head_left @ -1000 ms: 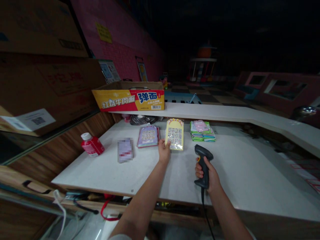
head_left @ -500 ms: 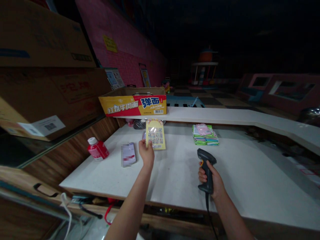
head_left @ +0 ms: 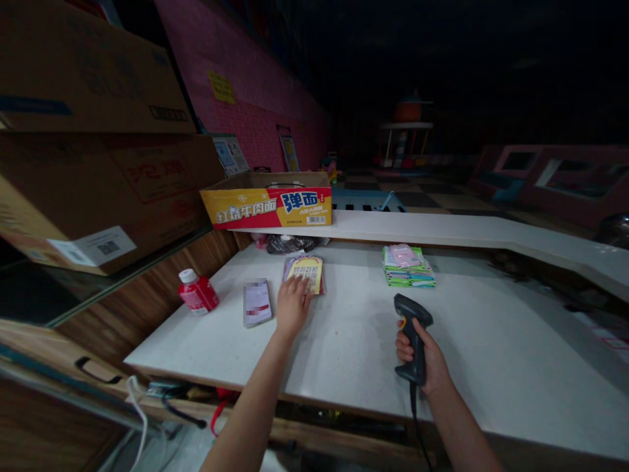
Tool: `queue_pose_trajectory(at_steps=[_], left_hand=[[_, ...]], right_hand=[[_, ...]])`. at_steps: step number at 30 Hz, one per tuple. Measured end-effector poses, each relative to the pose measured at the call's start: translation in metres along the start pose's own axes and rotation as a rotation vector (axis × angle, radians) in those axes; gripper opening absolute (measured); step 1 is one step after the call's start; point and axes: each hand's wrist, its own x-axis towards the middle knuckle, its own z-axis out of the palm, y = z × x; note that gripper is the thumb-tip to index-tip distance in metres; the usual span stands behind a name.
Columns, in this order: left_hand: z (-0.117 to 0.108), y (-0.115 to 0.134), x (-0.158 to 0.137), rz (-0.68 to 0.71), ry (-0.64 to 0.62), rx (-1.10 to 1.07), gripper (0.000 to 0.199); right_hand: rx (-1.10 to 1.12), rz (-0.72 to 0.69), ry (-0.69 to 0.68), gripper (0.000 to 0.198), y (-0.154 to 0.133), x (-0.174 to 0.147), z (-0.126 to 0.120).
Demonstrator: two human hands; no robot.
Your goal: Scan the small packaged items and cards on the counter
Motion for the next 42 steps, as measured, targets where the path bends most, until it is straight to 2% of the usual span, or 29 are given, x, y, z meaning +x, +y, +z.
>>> queue_pose_trajectory(at_steps=[2, 8, 13, 17, 20, 23, 25, 31, 34, 37, 42], left_hand=[[0.003, -0.002, -0.002, 0.065, -0.068, -0.048, 0.031], [0.008, 0.003, 0.005, -0.049, -0.068, 0.042, 0.029], [0.010, 0.003, 0.011, -0.079, -0.093, 0.117, 0.028], [0.010, -0.001, 0.011, -0.049, -0.093, 0.124, 0.029], [0.009, 0.008, 0.014, 0.033, -0.032, 0.105, 0.030], [0.016, 0.031, 0.021, 0.144, 0.016, 0.030, 0.029], [0.027, 0.052, 0.028, 0.204, -0.004, -0.045, 0.027], [0.082, 0.118, 0.059, 0.246, -0.144, -0.256, 0.021], [0.109, 0.146, 0.079, 0.186, -0.191, -0.306, 0.022], [0.129, 0.170, 0.100, 0.076, -0.235, -0.285, 0.024], [0.146, 0.207, 0.123, -0.124, -0.247, -0.148, 0.033]], right_hand=[[0.015, 0.008, 0.005, 0.032, 0.000, 0.000, 0.001], [0.017, 0.003, 0.012, 0.030, -0.001, -0.001, 0.001], [0.028, 0.009, 0.006, 0.031, -0.001, 0.000, 0.000], [0.022, 0.003, 0.007, 0.032, 0.000, 0.002, 0.000], [0.008, -0.013, 0.018, 0.033, 0.000, 0.002, 0.003], [0.000, -0.062, 0.037, 0.036, 0.001, 0.002, 0.006], [-0.009, -0.112, 0.057, 0.038, 0.003, 0.001, 0.008], [-0.047, -0.225, 0.176, 0.043, -0.002, 0.004, 0.012], [-0.137, -0.213, 0.248, 0.047, -0.016, 0.008, 0.012], [-0.202, -0.218, 0.246, 0.048, -0.031, 0.013, 0.008], [-0.045, -0.204, 0.193, 0.046, -0.040, 0.017, -0.007]])
